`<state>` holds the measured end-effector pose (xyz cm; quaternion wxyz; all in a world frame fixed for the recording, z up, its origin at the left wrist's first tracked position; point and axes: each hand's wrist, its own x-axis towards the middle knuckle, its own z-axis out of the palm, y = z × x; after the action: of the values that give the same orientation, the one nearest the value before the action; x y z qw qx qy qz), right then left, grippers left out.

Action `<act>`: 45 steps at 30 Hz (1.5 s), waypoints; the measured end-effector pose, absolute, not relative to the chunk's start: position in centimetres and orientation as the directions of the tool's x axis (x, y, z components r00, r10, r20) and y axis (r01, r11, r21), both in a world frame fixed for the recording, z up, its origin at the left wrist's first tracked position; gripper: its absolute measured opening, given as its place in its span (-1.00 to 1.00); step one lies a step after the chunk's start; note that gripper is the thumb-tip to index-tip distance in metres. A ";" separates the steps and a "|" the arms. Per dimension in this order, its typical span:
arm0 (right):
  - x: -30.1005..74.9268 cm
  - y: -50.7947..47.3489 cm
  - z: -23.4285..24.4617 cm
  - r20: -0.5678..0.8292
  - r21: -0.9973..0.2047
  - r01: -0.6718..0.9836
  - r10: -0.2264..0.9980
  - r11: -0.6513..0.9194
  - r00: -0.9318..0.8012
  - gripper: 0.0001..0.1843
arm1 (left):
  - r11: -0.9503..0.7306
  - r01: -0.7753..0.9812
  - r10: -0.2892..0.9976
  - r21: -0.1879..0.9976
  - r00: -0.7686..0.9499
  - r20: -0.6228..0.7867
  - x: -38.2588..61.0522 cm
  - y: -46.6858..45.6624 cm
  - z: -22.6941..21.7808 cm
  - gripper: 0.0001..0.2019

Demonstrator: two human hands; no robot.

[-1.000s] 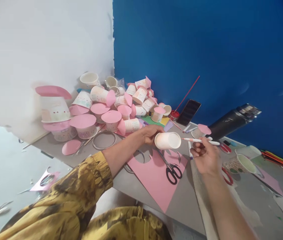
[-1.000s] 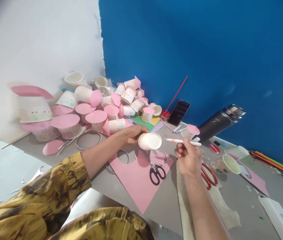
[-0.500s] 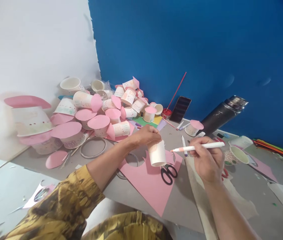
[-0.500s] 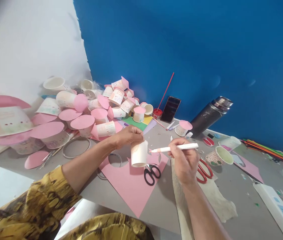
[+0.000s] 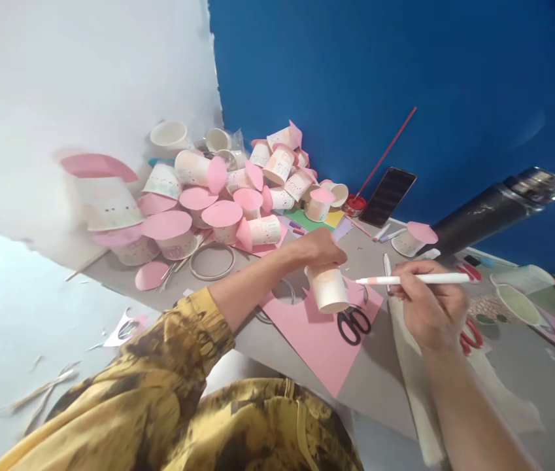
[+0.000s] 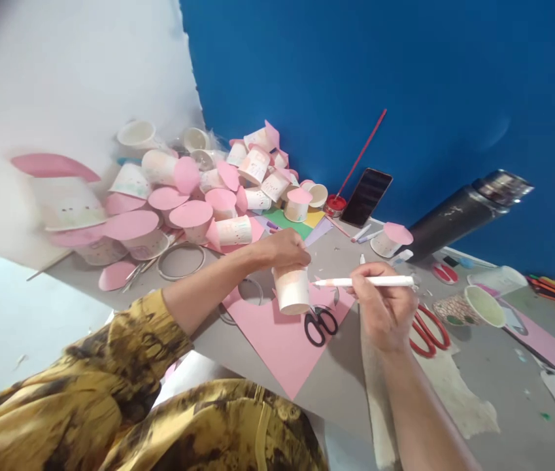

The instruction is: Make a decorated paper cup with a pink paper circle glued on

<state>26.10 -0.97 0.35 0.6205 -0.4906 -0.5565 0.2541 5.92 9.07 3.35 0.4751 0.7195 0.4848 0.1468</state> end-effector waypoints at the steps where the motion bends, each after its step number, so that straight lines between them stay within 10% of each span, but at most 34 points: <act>1: 26.1 -0.7 0.3 0.426 -0.904 0.171 0.863 0.392 0.272 -0.84 | -0.096 0.574 0.839 0.814 0.486 -0.244 6.2 9.2 3.7 -0.77; 8: 26.2 1.1 0.3 0.304 -0.931 -0.082 0.879 0.356 0.367 -0.77 | -0.184 0.524 0.845 0.831 0.516 -0.138 7.4 10.1 5.7 -0.65; 18: 25.9 -1.4 0.7 0.677 -0.703 0.420 0.720 0.574 0.149 -0.86 | -0.147 0.214 0.664 0.966 0.745 -0.064 5.4 11.7 2.9 -0.88; 45: 24.9 -2.0 1.5 0.735 -0.566 0.469 0.673 0.679 -0.087 -0.83 | -0.135 0.182 0.683 0.974 0.729 -0.041 6.1 11.5 2.0 -0.87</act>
<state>24.95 -1.99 1.53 0.5518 -0.3901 -0.7313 0.0924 6.07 11.51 1.97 0.5855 0.7223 0.2993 0.2140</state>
